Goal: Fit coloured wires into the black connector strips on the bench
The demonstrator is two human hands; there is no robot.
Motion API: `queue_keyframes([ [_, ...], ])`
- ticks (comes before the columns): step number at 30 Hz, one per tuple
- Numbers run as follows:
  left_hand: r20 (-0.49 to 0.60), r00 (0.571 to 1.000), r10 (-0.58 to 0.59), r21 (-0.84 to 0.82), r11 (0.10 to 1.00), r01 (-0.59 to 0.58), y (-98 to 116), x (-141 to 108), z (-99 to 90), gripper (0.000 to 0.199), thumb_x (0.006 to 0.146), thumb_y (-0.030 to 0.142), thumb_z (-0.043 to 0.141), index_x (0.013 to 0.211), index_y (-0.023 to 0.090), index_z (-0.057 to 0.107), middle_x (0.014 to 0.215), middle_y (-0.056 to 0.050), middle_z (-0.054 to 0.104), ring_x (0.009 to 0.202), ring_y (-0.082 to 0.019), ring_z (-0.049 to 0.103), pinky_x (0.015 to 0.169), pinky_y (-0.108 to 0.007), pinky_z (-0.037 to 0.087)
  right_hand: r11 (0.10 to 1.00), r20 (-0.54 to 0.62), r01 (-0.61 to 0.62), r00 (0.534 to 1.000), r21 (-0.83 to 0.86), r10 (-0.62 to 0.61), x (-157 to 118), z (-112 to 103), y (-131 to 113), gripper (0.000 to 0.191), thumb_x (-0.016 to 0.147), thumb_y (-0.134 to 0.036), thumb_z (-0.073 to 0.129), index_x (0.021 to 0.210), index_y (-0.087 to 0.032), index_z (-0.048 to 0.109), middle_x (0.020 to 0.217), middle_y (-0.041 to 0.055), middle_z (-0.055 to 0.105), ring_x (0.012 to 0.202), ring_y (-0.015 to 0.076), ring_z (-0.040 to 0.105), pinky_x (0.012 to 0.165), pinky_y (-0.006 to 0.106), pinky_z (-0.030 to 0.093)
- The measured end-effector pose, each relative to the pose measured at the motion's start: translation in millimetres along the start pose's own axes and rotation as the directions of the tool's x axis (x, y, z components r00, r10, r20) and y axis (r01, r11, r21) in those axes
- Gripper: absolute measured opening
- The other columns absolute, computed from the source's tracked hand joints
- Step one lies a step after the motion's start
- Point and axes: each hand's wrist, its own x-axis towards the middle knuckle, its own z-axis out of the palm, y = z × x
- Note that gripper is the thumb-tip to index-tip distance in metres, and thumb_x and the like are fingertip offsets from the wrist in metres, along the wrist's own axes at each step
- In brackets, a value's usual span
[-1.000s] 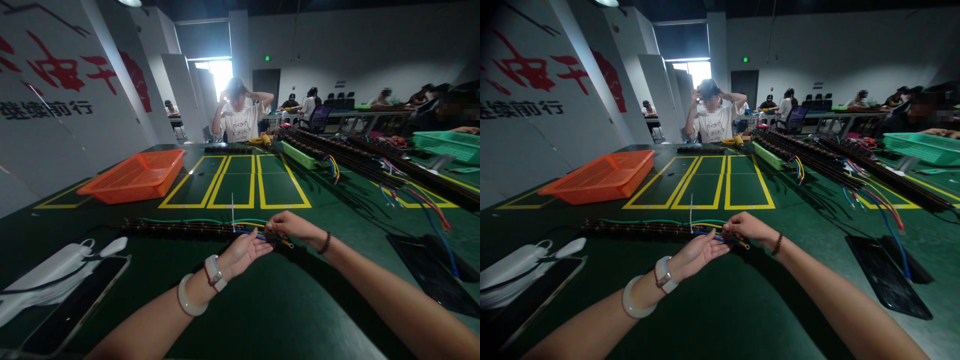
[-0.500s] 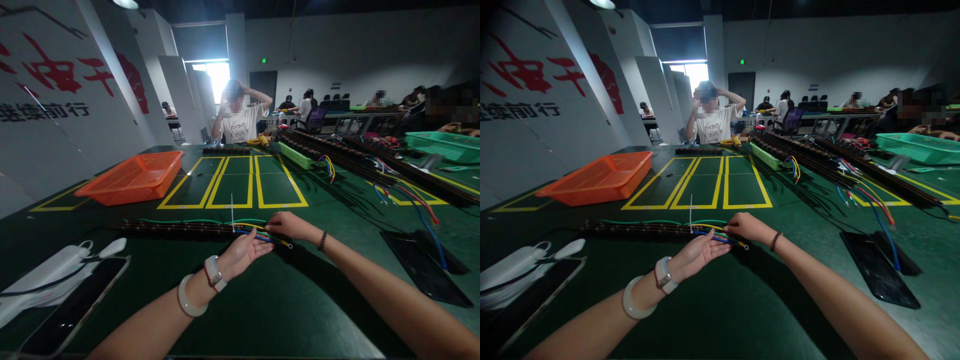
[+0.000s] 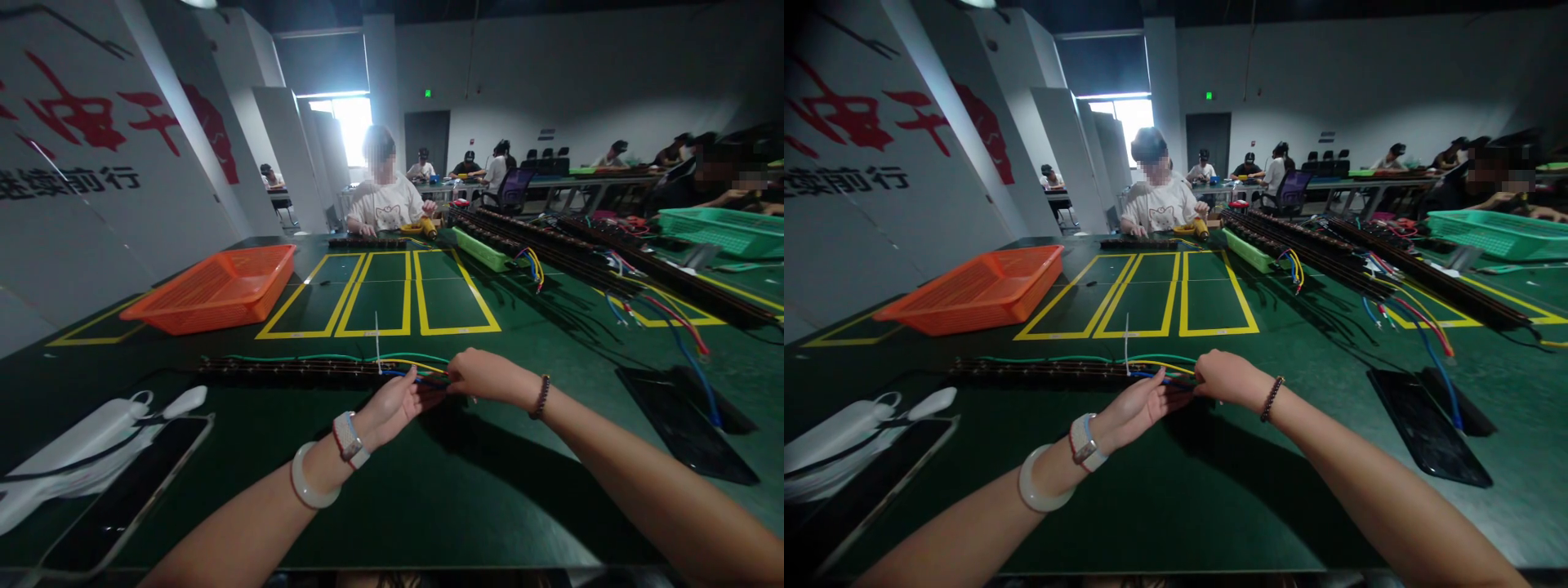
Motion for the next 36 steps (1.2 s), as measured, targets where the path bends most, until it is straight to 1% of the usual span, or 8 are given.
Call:
queue_keyframes([
  [4,-0.011,1.000,0.026,-0.015,1.000,-0.026,-2,-2,2.7,0.031,0.091,0.031,0.045,0.106,0.007,0.056,0.108,-0.018,0.064,0.096,-0.021,0.063,0.094,-0.037,0.044,0.998,-0.053,-0.016,0.998,0.066,0.019,0,-3,3,0.015,0.082,-0.023,0.056,0.085,-0.016,0.069,0.059,0.0030,0.063,0.045,0.0119,0.054,0.049,0.023,0.037],
  [7,-0.031,0.998,0.048,0.015,0.999,-0.047,-3,-4,4.7,0.026,0.090,0.028,0.047,0.101,0.008,0.057,0.105,-0.017,0.065,0.094,-0.021,0.064,0.092,-0.036,0.046,0.997,-0.118,0.079,0.990,-0.006,-0.079,1,-5,8,0.019,0.084,-0.022,0.054,0.095,-0.018,0.069,0.076,0.0058,0.068,0.059,0.0146,0.061,0.055,0.023,0.040],
  [10,-0.021,0.998,0.066,0.070,0.995,-0.065,-5,-7,5.0,0.024,0.090,0.028,0.047,0.096,0.007,0.058,0.099,-0.017,0.066,0.091,-0.021,0.065,0.088,-0.035,0.047,0.971,-0.097,0.183,0.975,-0.156,-0.200,2,-5,9,0.022,0.086,-0.019,0.050,0.094,-0.019,0.070,0.082,0.0077,0.069,0.074,0.0185,0.063,0.062,0.025,0.042],
  [18,-0.094,0.994,0.048,0.083,0.996,-0.040,-5,-15,8.3,0.031,0.092,0.029,0.037,0.078,0.009,0.057,0.081,-0.014,0.069,0.074,-0.021,0.067,0.077,-0.035,0.049,0.923,-0.075,0.165,0.976,-0.348,-0.203,4,7,1,0.021,0.084,-0.014,0.051,0.085,-0.016,0.071,0.077,0.0096,0.069,0.067,0.0191,0.063,0.056,0.025,0.041],
  [24,-0.095,0.994,0.046,0.095,0.995,-0.037,-5,-15,8.6,0.032,0.091,0.029,0.038,0.079,0.008,0.059,0.079,-0.014,0.068,0.073,-0.021,0.066,0.076,-0.034,0.049,0.936,-0.065,0.153,0.981,-0.318,-0.182,2,6,-2,0.018,0.086,-0.023,0.054,0.087,-0.018,0.071,0.075,0.0077,0.068,0.067,0.0189,0.063,0.055,0.025,0.040],
  [28,-0.091,0.995,0.041,0.042,0.998,-0.037,-7,-13,5.5,0.033,0.091,0.029,0.039,0.079,0.008,0.061,0.077,-0.013,0.068,0.072,-0.020,0.066,0.077,-0.035,0.049,0.960,-0.207,0.078,0.969,-0.270,-0.137,-7,-8,-14,0.030,0.092,-0.034,0.046,0.083,-0.015,0.068,0.079,0.0095,0.066,0.071,0.0194,0.062,0.057,0.025,0.040],
  [32,-0.132,0.990,0.057,0.026,0.998,-0.054,-9,-12,4.2,0.030,0.090,0.029,0.043,0.077,0.010,0.062,0.075,-0.010,0.068,0.070,-0.019,0.065,0.073,-0.033,0.050,0.964,-0.152,0.160,0.969,-0.212,-0.195,-20,-10,-30,0.037,0.087,-0.051,0.050,0.084,-0.017,0.064,0.071,0.0070,0.065,0.064,0.0189,0.061,0.053,0.025,0.039],
  [36,-0.156,0.986,0.056,0.023,0.998,-0.053,-10,-11,5.9,0.030,0.091,0.029,0.042,0.081,0.010,0.063,0.079,-0.011,0.069,0.077,-0.020,0.065,0.075,-0.033,0.050,0.942,-0.182,0.191,0.952,-0.276,-0.246,-24,5,-36,0.034,0.080,-0.034,0.065,0.107,-0.015,0.057,0.081,0.0085,0.067,0.069,0.0216,0.064,0.054,0.025,0.041],
])
